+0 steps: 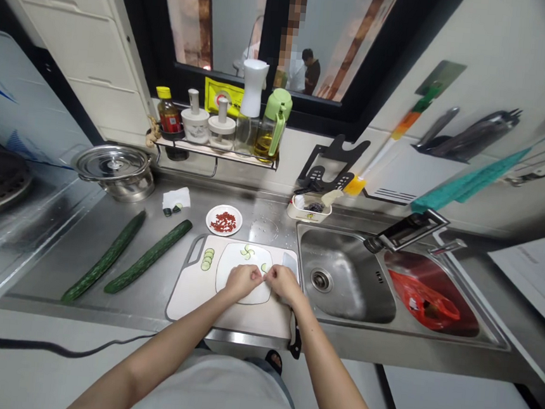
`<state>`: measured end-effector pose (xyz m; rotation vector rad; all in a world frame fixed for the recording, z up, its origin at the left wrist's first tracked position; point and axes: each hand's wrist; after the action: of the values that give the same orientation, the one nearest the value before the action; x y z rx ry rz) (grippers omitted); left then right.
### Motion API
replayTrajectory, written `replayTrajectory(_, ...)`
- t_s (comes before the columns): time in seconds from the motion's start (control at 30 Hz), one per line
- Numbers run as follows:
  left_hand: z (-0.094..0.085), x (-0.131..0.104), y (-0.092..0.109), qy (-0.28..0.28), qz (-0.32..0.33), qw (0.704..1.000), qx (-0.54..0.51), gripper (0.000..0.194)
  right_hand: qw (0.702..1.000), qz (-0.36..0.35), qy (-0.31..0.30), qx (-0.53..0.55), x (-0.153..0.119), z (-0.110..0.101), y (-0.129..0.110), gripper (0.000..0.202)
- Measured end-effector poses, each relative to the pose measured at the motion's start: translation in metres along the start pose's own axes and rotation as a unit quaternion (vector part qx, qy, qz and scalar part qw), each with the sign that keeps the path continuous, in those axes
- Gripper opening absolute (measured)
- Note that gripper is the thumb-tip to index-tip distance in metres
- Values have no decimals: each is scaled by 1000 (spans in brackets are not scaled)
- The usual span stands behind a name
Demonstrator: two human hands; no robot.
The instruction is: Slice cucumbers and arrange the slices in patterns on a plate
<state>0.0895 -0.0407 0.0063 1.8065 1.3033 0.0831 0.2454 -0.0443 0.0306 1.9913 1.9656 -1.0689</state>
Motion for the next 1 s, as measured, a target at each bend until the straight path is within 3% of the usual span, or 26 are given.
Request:
replayTrajectory(0.27,-5,12,11,-10,-60,996,65,23,999,18,-11,-47,20,-16,-1,12)
replayTrajectory(1.0,-2,20,14,-6,-90,990,108,23,994,35,-24,-99,26,-13,-5,14)
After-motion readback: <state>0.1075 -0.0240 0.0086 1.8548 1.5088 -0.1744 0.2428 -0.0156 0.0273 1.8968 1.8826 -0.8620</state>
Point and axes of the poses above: each hand's wrist, its own x-axis towards the middle knuckle, its own z-axis out of the palm, y = z × x, and after that the axes turned 15 degrees about -y, right-handed
